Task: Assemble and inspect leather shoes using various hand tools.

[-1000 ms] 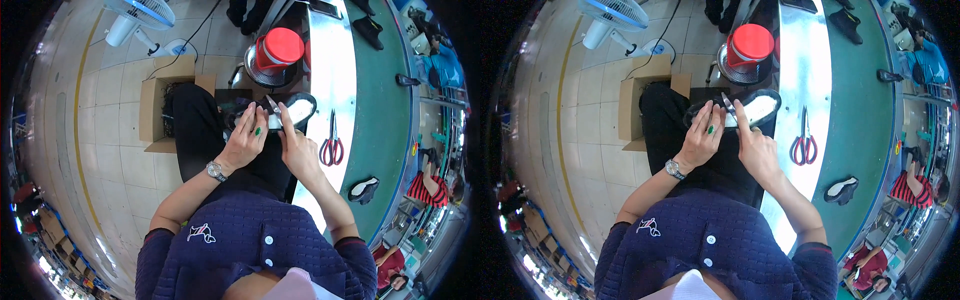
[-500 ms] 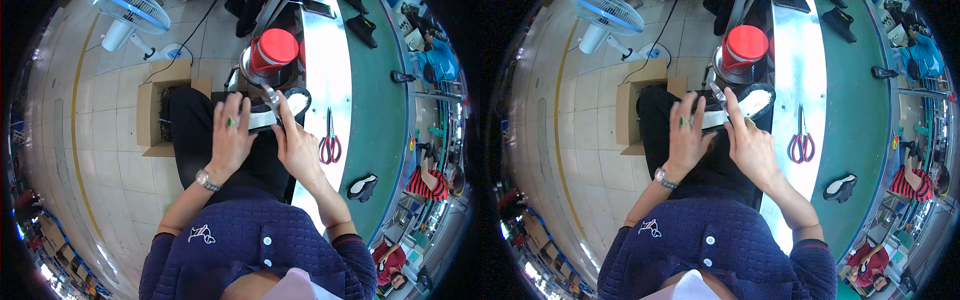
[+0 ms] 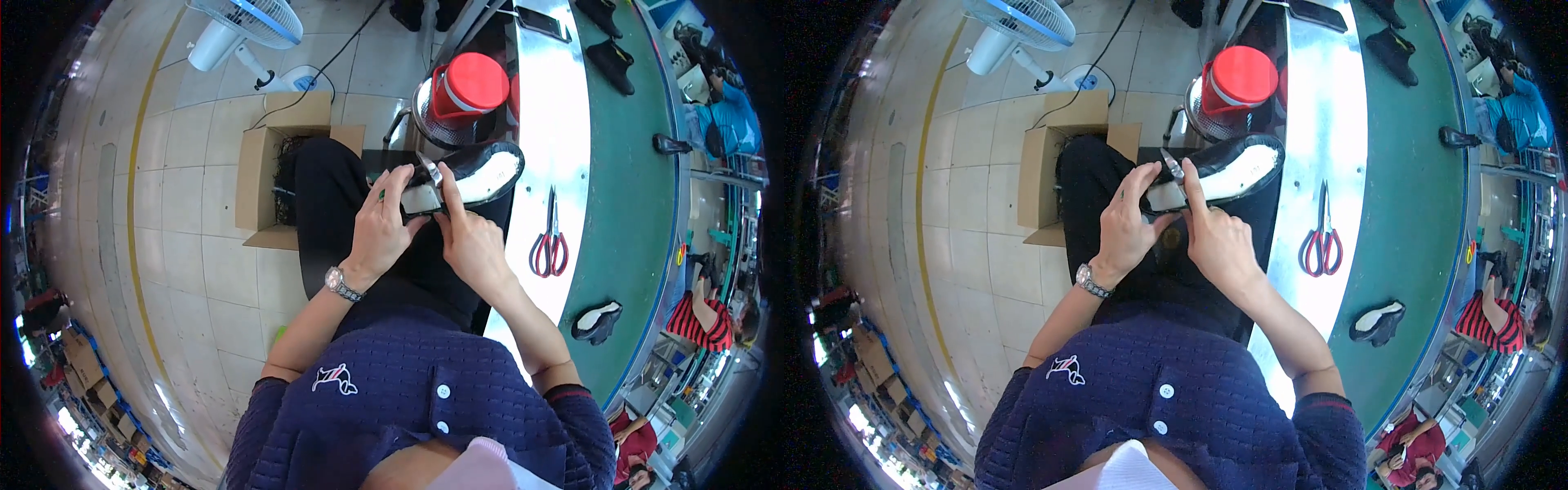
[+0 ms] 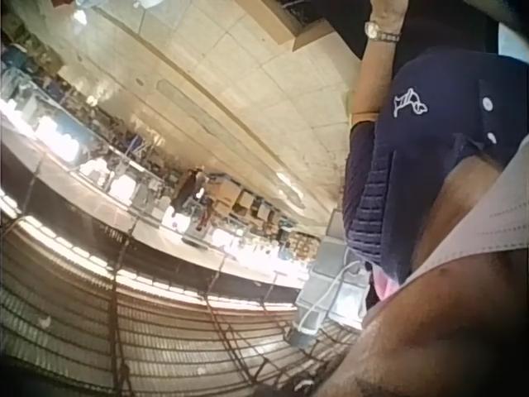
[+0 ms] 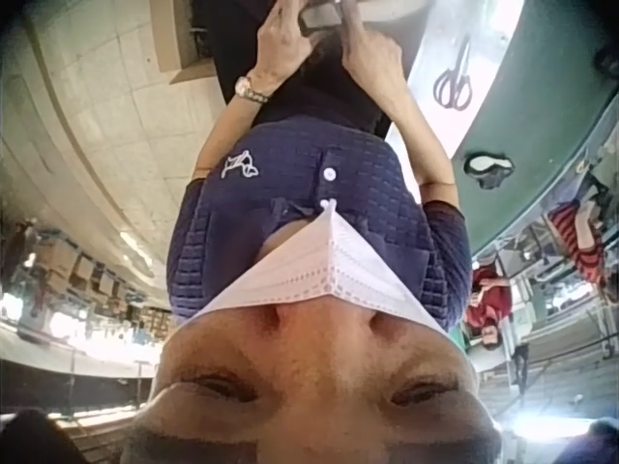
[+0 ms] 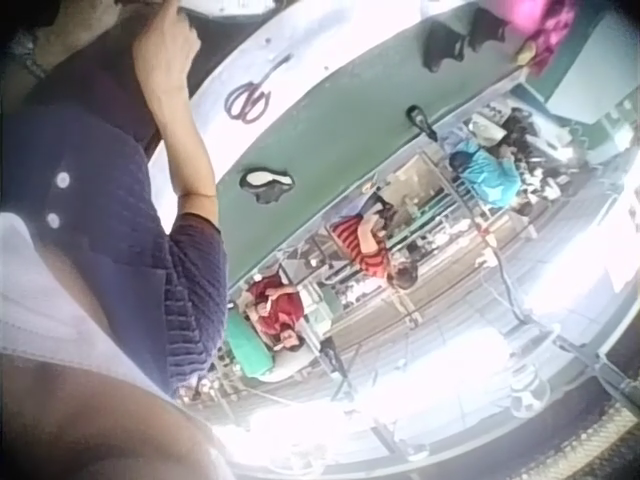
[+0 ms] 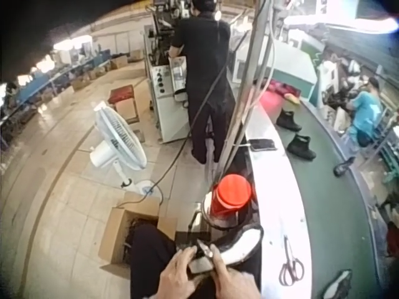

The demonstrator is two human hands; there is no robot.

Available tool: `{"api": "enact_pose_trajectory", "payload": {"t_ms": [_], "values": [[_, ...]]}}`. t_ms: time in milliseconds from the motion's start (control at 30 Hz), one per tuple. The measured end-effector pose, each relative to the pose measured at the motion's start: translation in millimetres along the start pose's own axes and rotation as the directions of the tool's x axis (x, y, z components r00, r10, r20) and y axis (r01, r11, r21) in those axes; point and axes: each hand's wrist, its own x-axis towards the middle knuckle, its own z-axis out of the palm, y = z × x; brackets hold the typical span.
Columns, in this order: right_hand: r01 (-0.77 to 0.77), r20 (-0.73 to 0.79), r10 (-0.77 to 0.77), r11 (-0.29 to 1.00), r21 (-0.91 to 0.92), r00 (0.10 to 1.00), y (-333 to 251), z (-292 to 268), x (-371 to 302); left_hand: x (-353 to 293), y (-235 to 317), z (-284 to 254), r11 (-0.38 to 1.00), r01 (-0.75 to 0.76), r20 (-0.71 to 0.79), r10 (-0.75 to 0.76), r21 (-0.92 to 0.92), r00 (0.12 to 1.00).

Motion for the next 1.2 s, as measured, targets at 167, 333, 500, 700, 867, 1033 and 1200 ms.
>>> {"api": "enact_pose_trajectory", "payload": {"t_ms": [167, 333, 500, 700, 867, 1033, 1200], "values": [[-0.025, -0.024, 0.032, 0.973, 0.227, 0.999, -30, -21, -5, -15, -8, -16, 0.973, 0.203, 0.009, -0.203, -0.11, 0.979], [0.017, -0.026, -0.015, 0.994, 0.111, 1.0, 27, 18, -11, -15, -7, 3, 0.967, 0.096, 0.026, -0.092, -0.235, 0.995], [0.087, -0.098, -0.079, 0.993, 0.079, 0.992, 51, -34, 11, -15, -17, 14, 0.981, -0.192, 0.147, 0.185, 0.03, 0.972], [0.281, -0.055, -0.297, 0.938, -0.201, 0.953, 79, -38, 51, -8, -28, 20, 0.975, -0.222, 0.19, 0.217, 0.006, 0.958], [-0.259, 0.404, 0.217, 0.964, 0.052, 0.889, -5, -69, -14, -49, -24, 7, 0.987, -0.056, 0.074, 0.067, -0.15, 0.995], [-0.338, 0.612, -0.052, 0.796, 0.503, 0.789, -12, -45, -52, -84, -17, -44, 0.759, 0.528, 0.378, -0.394, -0.38, 0.838], [-0.204, 0.521, -0.112, 0.835, 0.51, 0.846, -19, -24, -44, -86, -56, -60, 0.964, 0.259, -0.06, -0.263, -0.064, 0.963]]}}
